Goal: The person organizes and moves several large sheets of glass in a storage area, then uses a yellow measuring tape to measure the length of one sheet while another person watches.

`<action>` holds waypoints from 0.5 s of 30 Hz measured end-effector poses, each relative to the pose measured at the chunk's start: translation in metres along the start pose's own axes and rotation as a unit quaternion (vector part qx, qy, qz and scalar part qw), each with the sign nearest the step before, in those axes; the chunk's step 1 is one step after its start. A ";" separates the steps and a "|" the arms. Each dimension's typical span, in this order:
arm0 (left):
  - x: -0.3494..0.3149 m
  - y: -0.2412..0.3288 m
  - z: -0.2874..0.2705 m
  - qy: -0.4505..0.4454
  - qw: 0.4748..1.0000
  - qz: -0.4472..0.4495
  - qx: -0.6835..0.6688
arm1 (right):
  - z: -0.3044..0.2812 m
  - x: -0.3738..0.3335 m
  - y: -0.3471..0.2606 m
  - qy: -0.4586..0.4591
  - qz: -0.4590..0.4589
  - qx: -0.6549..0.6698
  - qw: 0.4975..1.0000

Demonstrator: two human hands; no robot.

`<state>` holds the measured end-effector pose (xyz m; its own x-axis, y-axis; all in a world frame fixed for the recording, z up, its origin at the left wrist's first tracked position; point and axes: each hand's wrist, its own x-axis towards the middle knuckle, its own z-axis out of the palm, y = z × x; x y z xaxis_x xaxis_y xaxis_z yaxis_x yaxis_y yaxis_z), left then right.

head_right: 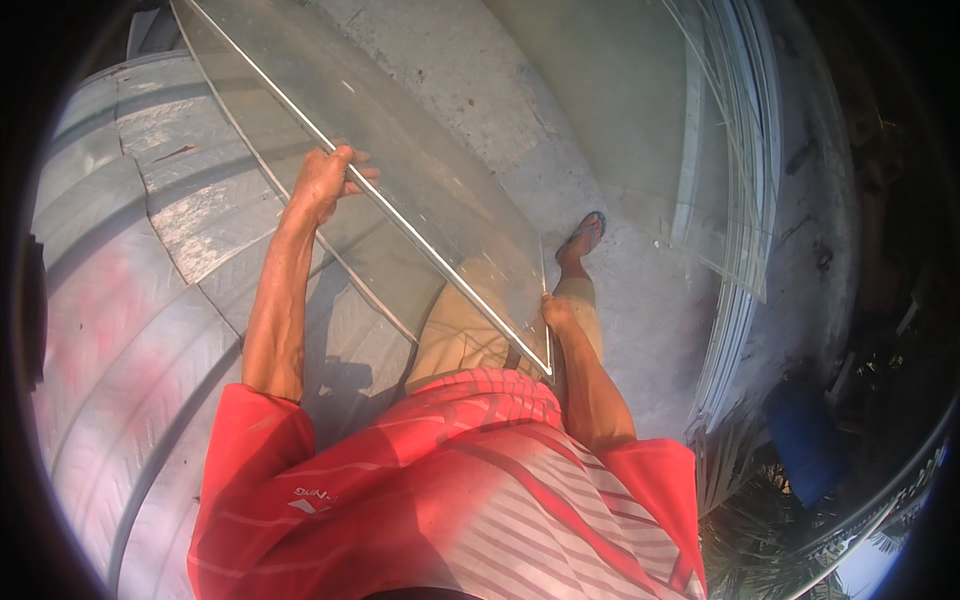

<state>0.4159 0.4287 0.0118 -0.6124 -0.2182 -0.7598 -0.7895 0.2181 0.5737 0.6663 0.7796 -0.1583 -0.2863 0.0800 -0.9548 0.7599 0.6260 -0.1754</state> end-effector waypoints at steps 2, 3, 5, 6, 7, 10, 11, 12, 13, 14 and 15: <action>0.003 0.002 -0.001 -0.023 1.000 0.015 0.007 | -0.004 0.000 0.000 0.007 -0.002 0.009 1.000; 0.003 0.004 0.000 -0.022 1.000 0.014 0.007 | -0.009 0.005 0.003 0.003 0.002 -0.014 1.000; 0.003 0.008 0.005 -0.011 1.000 0.014 0.003 | -0.011 0.021 0.017 -0.001 0.005 -0.035 0.999; 0.005 0.009 0.007 -0.011 1.000 0.015 0.004 | -0.009 0.027 0.022 0.012 0.013 -0.028 0.999; 0.008 0.009 0.008 -0.015 1.000 0.007 0.005 | -0.010 0.033 0.027 0.025 0.022 -0.021 0.999; 0.014 0.010 0.013 -0.026 1.000 -0.006 0.004 | -0.024 0.049 0.034 0.012 -0.039 -0.057 0.998; 0.014 0.010 0.015 -0.030 1.000 -0.007 0.002 | -0.026 0.050 0.036 0.011 -0.037 -0.055 0.998; 0.015 0.011 0.017 -0.033 0.999 -0.008 0.001 | -0.029 0.053 0.034 0.016 -0.019 -0.025 0.999; 0.016 0.011 0.019 -0.031 0.999 -0.008 -0.010 | -0.031 0.055 0.033 0.022 -0.001 0.006 1.000; 0.017 0.011 0.020 -0.028 0.999 -0.008 -0.020 | -0.035 0.055 0.033 0.022 -0.001 0.006 1.000; 0.019 0.007 0.019 -0.026 0.999 -0.010 -0.020 | -0.043 0.045 0.021 0.011 0.015 0.054 0.998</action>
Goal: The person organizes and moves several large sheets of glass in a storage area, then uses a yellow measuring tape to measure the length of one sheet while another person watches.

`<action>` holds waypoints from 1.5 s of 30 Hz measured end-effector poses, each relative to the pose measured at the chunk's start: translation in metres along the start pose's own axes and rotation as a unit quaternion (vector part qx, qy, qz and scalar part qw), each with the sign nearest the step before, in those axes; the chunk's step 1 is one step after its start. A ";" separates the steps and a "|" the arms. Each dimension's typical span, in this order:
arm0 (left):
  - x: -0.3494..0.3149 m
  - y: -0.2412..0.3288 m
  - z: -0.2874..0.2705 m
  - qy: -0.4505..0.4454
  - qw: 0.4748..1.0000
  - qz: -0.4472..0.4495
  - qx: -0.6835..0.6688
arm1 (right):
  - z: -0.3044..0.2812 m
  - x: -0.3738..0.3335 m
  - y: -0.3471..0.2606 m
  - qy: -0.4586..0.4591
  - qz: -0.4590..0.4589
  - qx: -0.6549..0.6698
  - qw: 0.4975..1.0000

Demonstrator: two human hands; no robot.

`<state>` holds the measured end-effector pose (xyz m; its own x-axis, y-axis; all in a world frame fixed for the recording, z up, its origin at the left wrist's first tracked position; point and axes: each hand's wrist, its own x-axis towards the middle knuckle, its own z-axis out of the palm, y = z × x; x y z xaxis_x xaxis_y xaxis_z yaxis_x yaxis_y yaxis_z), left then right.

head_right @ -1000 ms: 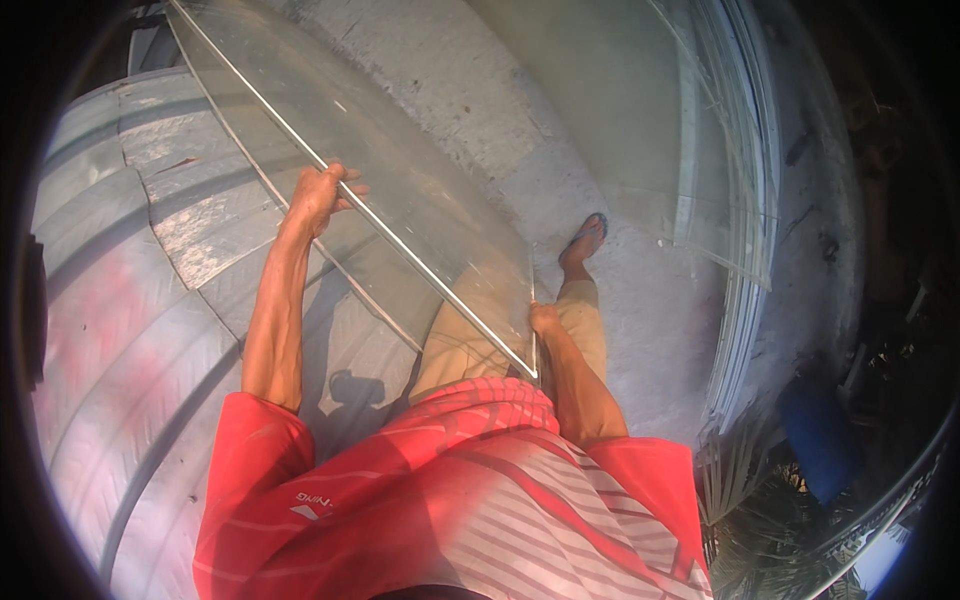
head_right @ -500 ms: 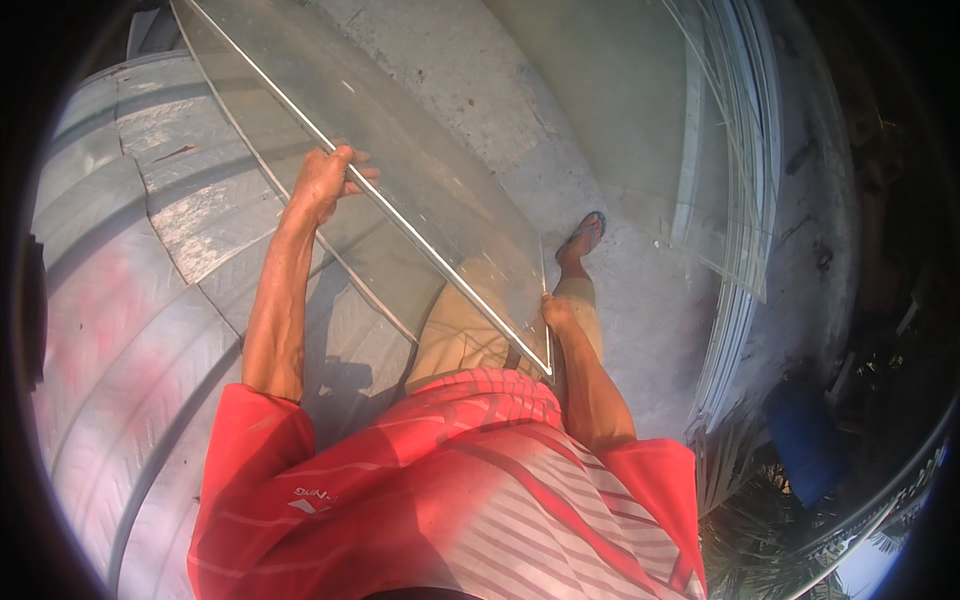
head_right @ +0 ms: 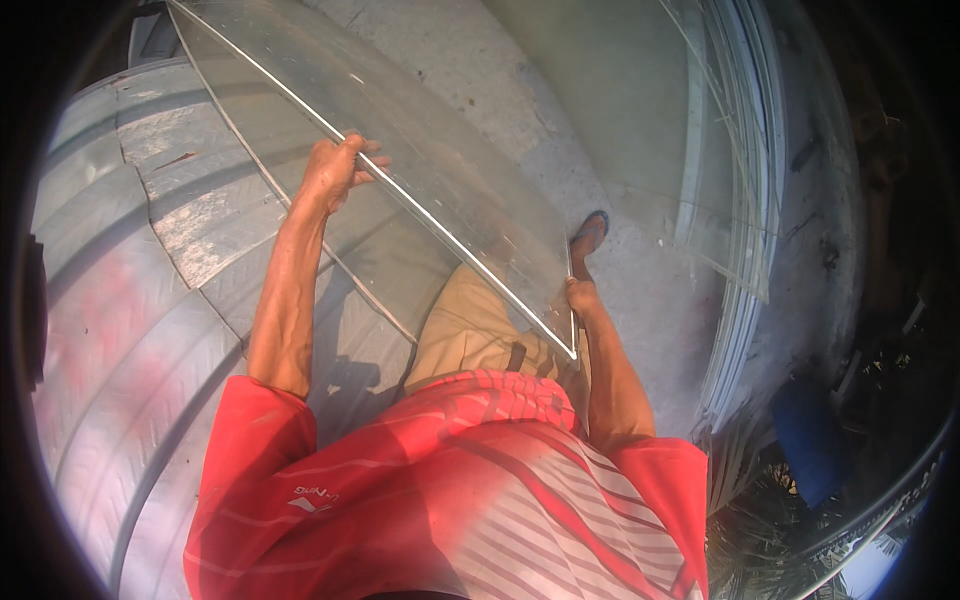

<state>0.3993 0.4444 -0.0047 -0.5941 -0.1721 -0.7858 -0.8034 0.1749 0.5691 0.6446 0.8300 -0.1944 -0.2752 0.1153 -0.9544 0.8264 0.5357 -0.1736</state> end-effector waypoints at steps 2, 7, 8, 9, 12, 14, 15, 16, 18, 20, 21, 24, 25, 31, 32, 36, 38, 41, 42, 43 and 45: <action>0.003 -0.005 -0.002 -0.006 1.000 0.000 -0.008 | -0.005 -0.008 -0.007 -0.009 0.021 0.045 0.999; -0.003 0.005 0.011 0.004 0.999 0.008 -0.036 | -0.010 0.003 -0.003 0.042 -0.007 0.016 0.999; -0.004 0.009 0.013 0.017 0.999 0.012 -0.042 | -0.011 0.011 -0.003 0.041 -0.008 0.013 0.999; -0.005 0.012 0.012 0.014 0.999 0.010 -0.040 | -0.007 0.029 0.016 0.025 0.013 0.046 0.999; -0.004 0.005 0.009 -0.001 1.000 -0.006 -0.022 | -0.012 0.009 -0.002 0.007 0.036 0.066 0.997; -0.004 0.005 0.008 0.007 0.999 0.017 -0.027 | -0.015 -0.006 -0.015 0.014 0.031 0.061 0.998; -0.004 0.007 0.009 0.008 0.999 0.030 -0.026 | -0.011 0.000 -0.002 0.002 0.041 0.111 0.993; -0.003 0.006 0.011 0.006 0.999 0.027 -0.019 | -0.009 0.002 0.005 -0.011 0.049 0.160 0.986; 0.002 -0.001 0.010 0.009 0.999 0.038 -0.015 | -0.013 -0.028 -0.008 -0.037 0.041 0.240 0.969; 0.002 -0.008 0.010 0.050 0.997 0.042 -0.036 | -0.035 -0.096 -0.047 -0.047 0.081 0.231 0.968; -0.003 0.000 0.012 0.045 0.996 0.062 -0.040 | -0.026 -0.077 -0.001 -0.055 0.103 0.304 0.945; -0.007 0.004 0.015 0.060 0.996 0.051 -0.030 | -0.039 -0.099 0.045 -0.033 0.040 0.234 0.971; -0.008 0.004 0.018 0.076 0.995 0.042 -0.040 | -0.047 -0.122 0.042 -0.019 0.055 0.254 0.965; -0.006 0.013 0.022 0.082 0.996 -0.022 0.003 | -0.059 -0.207 0.033 -0.049 -0.068 0.104 0.991; -0.009 0.017 0.024 0.084 0.996 -0.012 -0.004 | -0.059 -0.212 0.035 -0.036 -0.130 -0.047 0.990; -0.011 0.023 0.023 0.100 0.994 -0.012 -0.032 | -0.074 -0.255 -0.008 0.013 -0.201 -0.238 0.950; -0.013 0.020 0.021 0.077 0.997 -0.008 -0.003 | -0.083 -0.278 -0.048 0.042 -0.256 -0.147 0.954; -0.022 0.037 0.029 0.101 0.994 -0.035 -0.038 | -0.080 -0.298 -0.119 0.145 -0.341 -0.110 0.922; -0.007 0.028 0.029 0.086 0.995 -0.024 -0.050 | -0.076 -0.288 -0.134 0.188 -0.401 -0.156 0.883; 0.021 0.004 0.023 0.060 0.995 0.005 -0.079 | -0.068 -0.275 -0.147 0.221 -0.458 -0.204 0.836; 0.080 -0.048 0.008 -0.063 0.971 0.136 -0.187 | -0.051 -0.254 -0.182 0.234 -0.512 -0.265 0.783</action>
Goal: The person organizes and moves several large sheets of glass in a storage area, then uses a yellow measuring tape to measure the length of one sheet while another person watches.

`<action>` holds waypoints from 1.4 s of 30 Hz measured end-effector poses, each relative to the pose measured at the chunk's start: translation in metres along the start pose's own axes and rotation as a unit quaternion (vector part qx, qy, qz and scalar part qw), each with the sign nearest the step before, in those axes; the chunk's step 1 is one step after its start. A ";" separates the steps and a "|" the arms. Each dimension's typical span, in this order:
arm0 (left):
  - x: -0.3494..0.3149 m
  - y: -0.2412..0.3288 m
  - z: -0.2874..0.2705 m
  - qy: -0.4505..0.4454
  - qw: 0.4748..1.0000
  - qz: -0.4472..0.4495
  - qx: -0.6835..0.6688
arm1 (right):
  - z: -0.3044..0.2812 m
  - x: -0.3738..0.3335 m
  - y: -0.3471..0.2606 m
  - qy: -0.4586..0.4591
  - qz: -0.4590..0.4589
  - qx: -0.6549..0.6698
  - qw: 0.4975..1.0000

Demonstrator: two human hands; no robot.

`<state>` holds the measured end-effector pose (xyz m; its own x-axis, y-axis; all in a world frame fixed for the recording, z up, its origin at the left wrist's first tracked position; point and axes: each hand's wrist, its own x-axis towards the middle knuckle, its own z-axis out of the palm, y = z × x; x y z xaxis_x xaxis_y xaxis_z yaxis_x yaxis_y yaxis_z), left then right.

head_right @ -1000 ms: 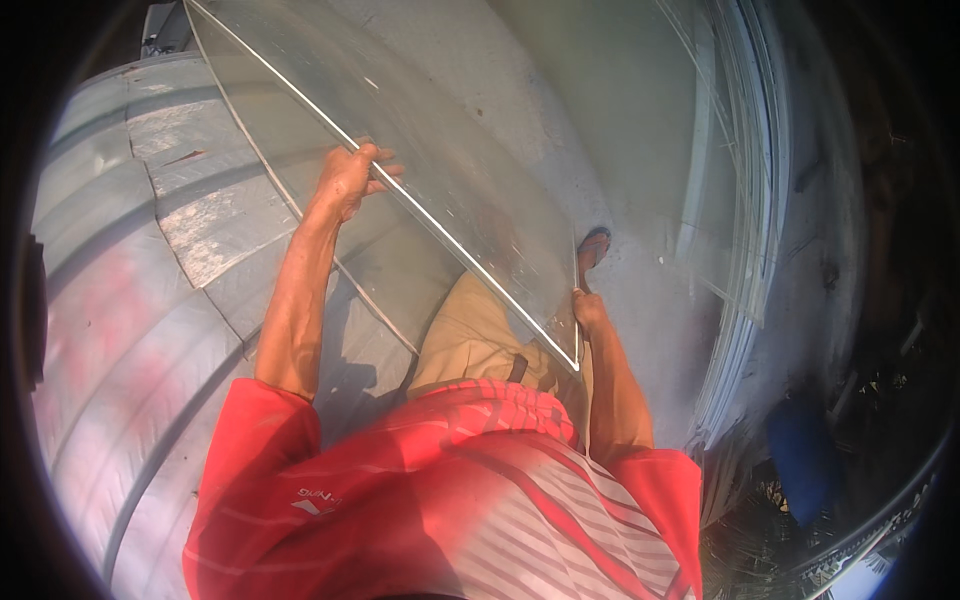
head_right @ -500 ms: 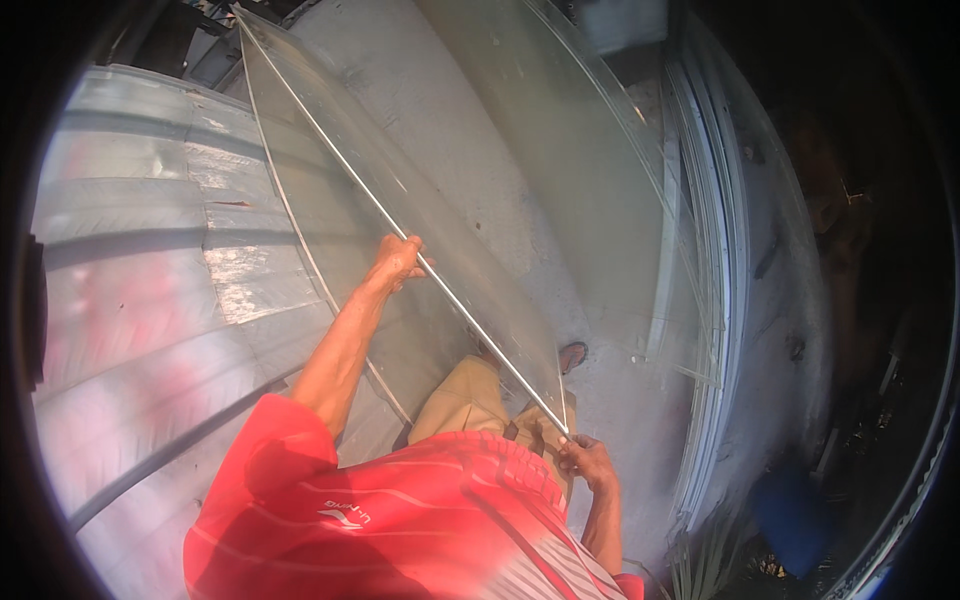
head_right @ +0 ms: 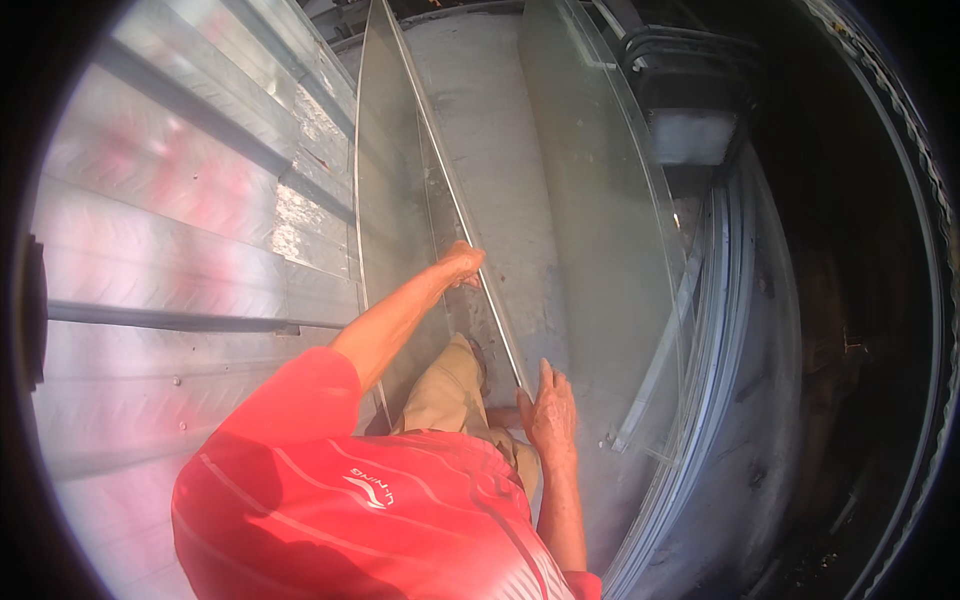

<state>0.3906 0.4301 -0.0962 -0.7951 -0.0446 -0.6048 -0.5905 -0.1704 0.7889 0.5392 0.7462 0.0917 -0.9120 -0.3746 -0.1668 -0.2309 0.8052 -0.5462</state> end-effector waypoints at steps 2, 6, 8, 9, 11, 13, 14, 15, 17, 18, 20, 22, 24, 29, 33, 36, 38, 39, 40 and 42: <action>0.025 -0.001 0.025 -0.010 0.997 -0.020 0.074 | 0.014 0.029 -0.001 -0.024 0.026 0.016 0.999; 0.038 -0.020 0.003 -0.048 0.861 0.254 0.438 | 0.053 0.072 0.001 -0.076 0.025 0.017 0.997; 0.032 -0.039 0.000 -0.031 0.854 0.331 0.399 | 0.066 0.086 -0.007 -0.117 0.013 0.002 0.993; 0.024 -0.034 0.015 -0.018 0.840 0.312 0.445 | 0.067 0.091 -0.005 -0.116 0.042 -0.028 0.992; 0.005 0.011 0.055 0.046 0.896 0.044 0.439 | 0.066 0.108 0.007 -0.118 0.080 -0.078 0.987; -0.016 0.044 0.059 0.036 0.964 -0.144 0.219 | 0.071 0.112 0.013 -0.156 0.083 -0.096 0.980; -0.039 0.078 0.058 0.006 0.961 -0.196 0.193 | 0.070 0.112 0.012 -0.172 0.083 -0.095 0.977; -0.046 0.100 0.049 0.011 0.961 -0.203 0.188 | 0.067 0.112 0.008 -0.181 0.079 -0.095 0.976; -0.046 0.130 0.027 0.062 0.970 -0.185 0.143 | 0.061 0.116 -0.002 -0.173 0.102 -0.086 0.976; -0.037 0.138 0.014 0.065 0.970 -0.189 0.139 | 0.059 0.115 -0.003 -0.178 0.099 -0.087 0.975; 0.003 0.159 -0.023 0.114 0.970 -0.126 0.174 | 0.060 0.115 -0.004 -0.175 0.101 -0.106 0.974; 0.043 0.170 -0.049 0.156 0.966 -0.080 0.192 | 0.060 0.114 -0.005 -0.163 0.101 -0.113 0.975; 0.068 0.191 -0.058 0.144 0.971 -0.075 0.173 | 0.059 0.117 -0.003 -0.148 0.107 -0.121 0.976; 0.141 0.155 -0.087 0.178 0.974 -0.067 0.122 | 0.059 0.116 -0.005 -0.173 0.123 -0.105 0.972; 0.176 0.125 -0.127 0.093 0.913 0.093 0.386 | 0.053 0.139 -0.011 -0.236 0.112 -0.123 0.957; 0.182 0.119 -0.134 0.014 0.832 0.112 0.543 | 0.028 0.177 -0.051 -0.178 0.123 -0.008 0.976; 0.178 0.122 -0.142 0.068 0.867 0.053 0.491 | 0.028 0.208 -0.074 -0.145 0.093 0.031 0.985; 0.168 0.127 -0.128 0.137 0.930 0.008 0.341 | 0.027 0.225 -0.083 -0.136 0.081 0.042 0.986; 0.159 0.136 -0.124 0.157 0.938 -0.044 0.307 | 0.031 0.241 -0.090 -0.129 0.067 0.053 0.988; 0.126 0.210 -0.052 0.092 0.951 -0.086 0.281 | 0.040 0.260 -0.075 -0.064 0.121 0.046 0.990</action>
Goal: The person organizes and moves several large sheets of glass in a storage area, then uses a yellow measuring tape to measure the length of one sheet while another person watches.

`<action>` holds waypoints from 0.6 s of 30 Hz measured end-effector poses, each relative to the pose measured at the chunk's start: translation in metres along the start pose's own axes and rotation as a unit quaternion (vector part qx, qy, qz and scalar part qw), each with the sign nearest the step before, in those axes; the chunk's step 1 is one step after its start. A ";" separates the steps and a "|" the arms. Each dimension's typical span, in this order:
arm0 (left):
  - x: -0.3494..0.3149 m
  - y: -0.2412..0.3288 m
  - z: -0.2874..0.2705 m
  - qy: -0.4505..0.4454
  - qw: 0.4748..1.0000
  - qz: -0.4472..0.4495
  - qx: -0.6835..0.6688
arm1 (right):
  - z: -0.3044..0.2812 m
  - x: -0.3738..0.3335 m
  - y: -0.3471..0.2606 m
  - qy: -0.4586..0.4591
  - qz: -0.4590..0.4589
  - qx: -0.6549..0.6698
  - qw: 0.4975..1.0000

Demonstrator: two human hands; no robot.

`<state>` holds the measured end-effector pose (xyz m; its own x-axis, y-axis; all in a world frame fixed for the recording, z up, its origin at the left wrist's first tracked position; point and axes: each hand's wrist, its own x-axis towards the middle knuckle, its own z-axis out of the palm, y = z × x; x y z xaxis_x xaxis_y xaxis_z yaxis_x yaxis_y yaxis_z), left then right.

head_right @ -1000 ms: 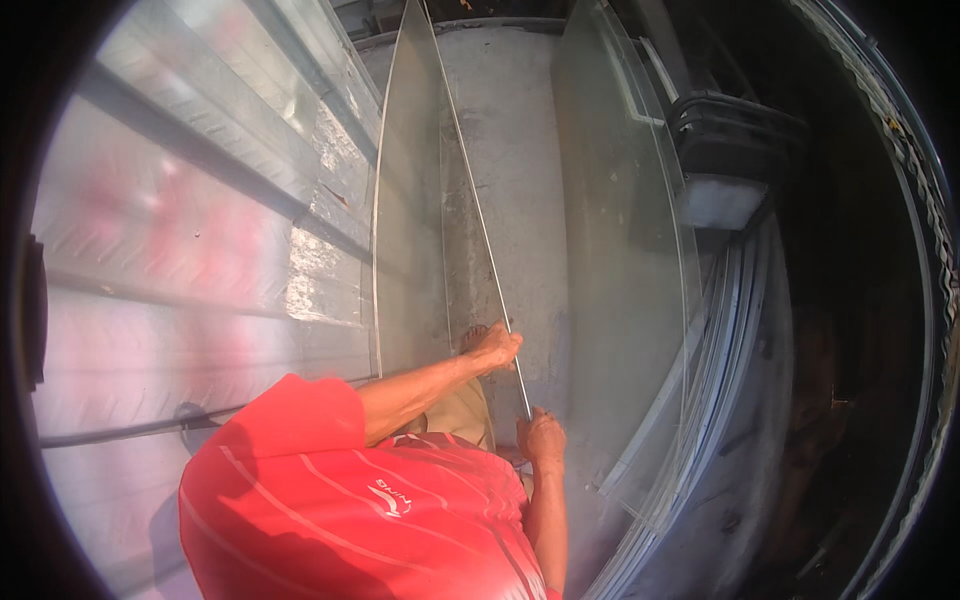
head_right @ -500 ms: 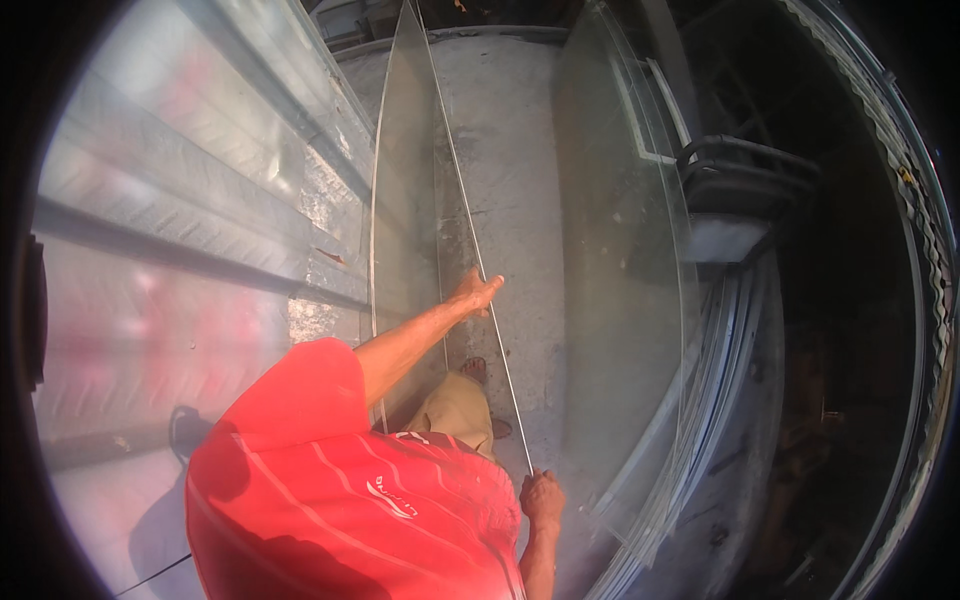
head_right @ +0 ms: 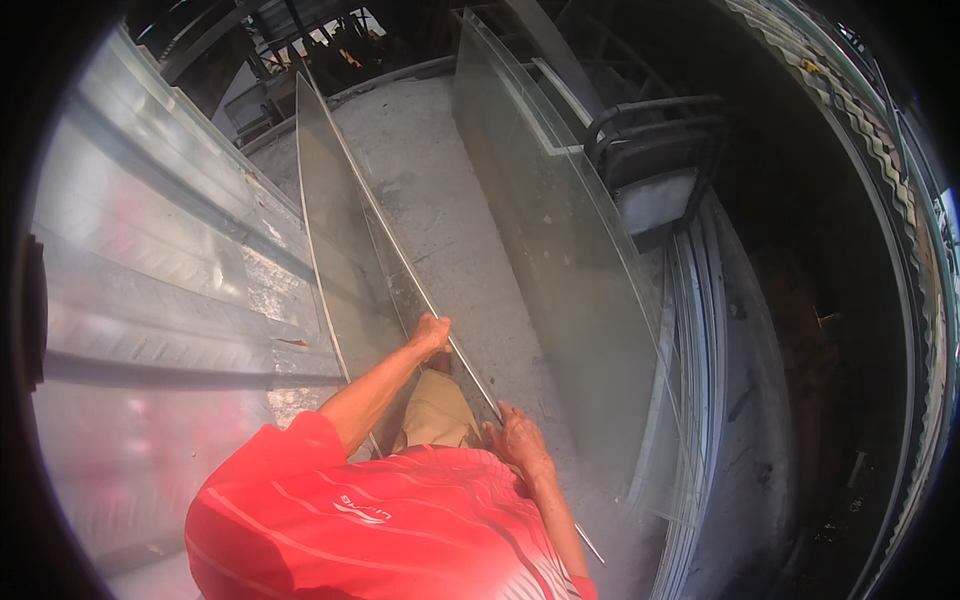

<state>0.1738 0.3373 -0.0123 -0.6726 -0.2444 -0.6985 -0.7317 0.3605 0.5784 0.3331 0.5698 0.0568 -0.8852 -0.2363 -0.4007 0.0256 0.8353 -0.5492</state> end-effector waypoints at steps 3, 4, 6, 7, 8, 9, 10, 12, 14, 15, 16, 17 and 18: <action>-0.020 -0.005 -0.025 0.001 0.997 -0.019 -0.079 | 0.003 0.039 -0.031 -0.020 -0.045 -0.001 0.999; -0.016 -0.013 -0.026 -0.015 0.995 -0.037 -0.092 | 0.002 0.052 -0.042 -0.045 -0.051 0.002 0.998; -0.007 -0.022 -0.032 -0.049 0.988 -0.040 -0.140 | 0.015 0.074 -0.042 -0.049 -0.039 -0.016 0.998; -0.003 -0.024 -0.034 -0.073 0.981 -0.032 -0.178 | 0.022 0.079 -0.038 -0.067 -0.026 -0.042 0.997; 0.005 -0.022 -0.042 -0.086 0.981 -0.031 -0.172 | 0.025 0.086 -0.039 -0.063 -0.012 -0.041 0.997; 0.011 -0.021 -0.055 -0.060 0.980 -0.038 -0.184 | 0.028 0.088 -0.041 -0.070 0.022 -0.066 0.995; 0.019 -0.017 -0.071 -0.031 0.979 -0.045 -0.197 | 0.032 0.090 -0.041 -0.078 0.053 -0.089 0.991; 0.042 -0.006 -0.105 -0.009 0.975 -0.048 -0.218 | 0.037 0.090 -0.043 -0.078 0.066 -0.100 0.990; 0.070 0.011 -0.139 0.026 0.971 -0.051 -0.234 | 0.035 0.092 -0.045 -0.072 0.079 -0.111 0.988; 0.084 0.018 -0.156 0.035 0.973 -0.055 -0.224 | 0.031 0.091 -0.050 -0.080 0.091 -0.108 0.987; 0.098 0.024 -0.171 0.035 0.974 -0.045 -0.220 | 0.028 0.092 -0.055 -0.086 0.102 -0.102 0.986; 0.107 0.030 -0.180 0.029 0.976 -0.042 -0.211 | 0.028 0.093 -0.056 -0.082 0.110 -0.096 0.986; 0.114 0.040 -0.188 0.023 0.976 -0.042 -0.214 | 0.029 0.093 -0.056 -0.080 0.119 -0.103 0.984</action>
<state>0.0476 0.1548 0.0103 -0.6047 -0.3016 -0.7372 -0.7571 -0.0696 0.6495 0.2625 0.4864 0.0291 -0.7806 -0.0829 -0.6195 0.1146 0.9554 -0.2722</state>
